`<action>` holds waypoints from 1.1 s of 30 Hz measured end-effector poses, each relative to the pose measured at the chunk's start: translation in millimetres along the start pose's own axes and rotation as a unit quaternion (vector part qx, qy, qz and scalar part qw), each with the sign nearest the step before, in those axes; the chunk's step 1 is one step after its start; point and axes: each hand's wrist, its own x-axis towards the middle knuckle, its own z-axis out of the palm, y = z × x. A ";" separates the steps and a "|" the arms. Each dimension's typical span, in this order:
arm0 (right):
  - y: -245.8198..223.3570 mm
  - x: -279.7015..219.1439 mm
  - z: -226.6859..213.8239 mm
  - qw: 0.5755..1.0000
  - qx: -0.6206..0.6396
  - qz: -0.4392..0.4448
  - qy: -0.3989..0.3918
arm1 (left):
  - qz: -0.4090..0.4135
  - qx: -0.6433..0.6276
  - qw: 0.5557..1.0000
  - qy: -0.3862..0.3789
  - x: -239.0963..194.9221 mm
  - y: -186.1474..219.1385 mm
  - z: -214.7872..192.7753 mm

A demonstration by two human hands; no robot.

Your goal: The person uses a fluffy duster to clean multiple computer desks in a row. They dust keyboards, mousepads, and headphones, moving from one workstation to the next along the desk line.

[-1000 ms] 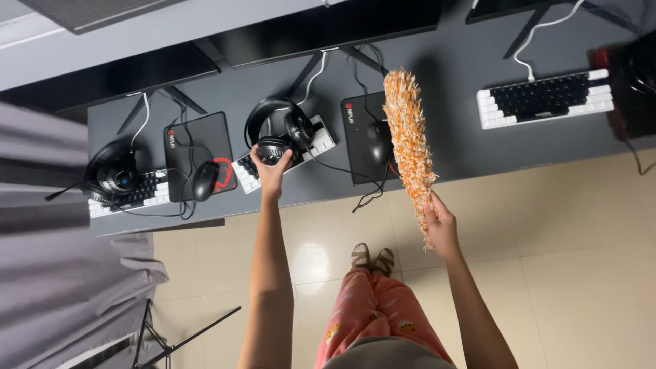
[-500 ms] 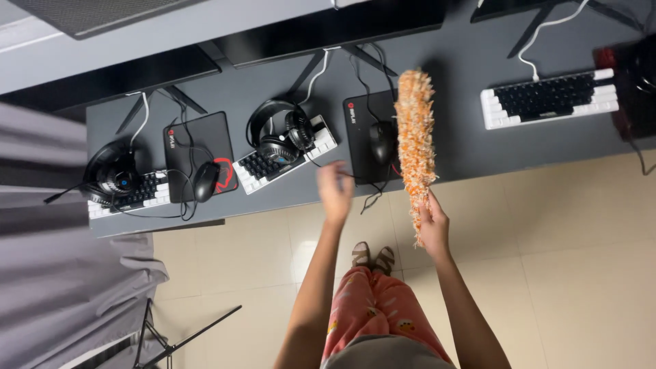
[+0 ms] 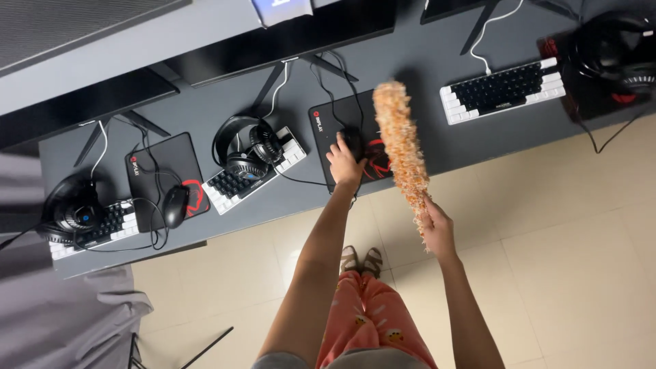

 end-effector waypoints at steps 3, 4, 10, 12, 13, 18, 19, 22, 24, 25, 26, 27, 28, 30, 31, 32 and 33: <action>-0.7 -7.7 4.2 0.999 -0.034 0.006 -0.008 | -0.003 -0.105 0.994 0.032 46.5 -57.3 84.1; -7.1 -11.6 11.4 0.999 -0.032 0.005 -0.011 | -0.005 -0.103 0.994 0.034 51.9 -71.1 91.1; -12.3 -30.0 55.9 0.977 0.032 0.208 0.027 | -0.028 -0.146 0.987 0.056 5.5 -37.6 1.0; 4.6 -38.9 65.8 0.994 0.021 0.091 0.058 | -0.033 -0.118 0.991 0.050 -26.4 12.5 -56.6; -0.8 -35.7 65.3 0.994 0.023 0.093 0.055 | -0.036 -0.116 0.991 0.050 -28.9 18.2 -53.3; 8.3 -32.5 54.2 0.993 0.004 0.115 0.038 | 0.106 0.084 0.989 0.059 -26.6 31.6 4.8; 13.9 -34.6 53.3 0.992 0.002 0.116 0.039 | 0.108 0.083 0.989 0.058 -28.3 32.9 6.5; 27.1 -39.2 49.9 0.997 -0.009 0.067 0.042 | 0.181 0.116 0.976 0.021 -28.0 31.9 20.7; 29.8 -43.0 49.4 0.994 0.000 0.101 0.038 | 0.185 0.034 0.981 0.049 -23.0 18.0 41.0; 26.1 -42.9 47.2 0.994 -0.001 0.102 0.041 | 0.188 0.035 0.980 0.047 -27.3 15.2 35.9; 22.3 -43.2 45.3 0.995 -0.006 0.093 0.039 | 0.160 0.006 0.984 0.077 -32.2 10.9 30.5; 18.3 -43.7 43.6 0.996 -0.011 0.085 0.038 | 0.132 -0.023 0.985 0.106 -37.1 6.2 24.8; 16.2 -43.3 42.6 0.996 -0.010 0.084 0.039 | 0.133 -0.023 0.985 0.107 -36.5 2.4 19.8; 10.9 -43.6 41.9 0.999 -0.017 0.022 0.043 | 0.068 -0.041 0.993 0.091 -36.2 -7.5 8.4; 5.0 -43.0 40.5 0.999 -0.015 0.021 0.042 | 0.067 -0.040 0.993 0.092 -30.8 -15.5 6.8; -0.9 -41.8 39.8 0.999 -0.013 0.021 0.028 | 0.049 -0.047 0.995 0.070 -24.5 -23.3 4.9; -6.7 -40.6 39.2 1.000 -0.010 0.022 0.014 | 0.030 -0.054 0.997 0.048 -18.0 -31.2 2.9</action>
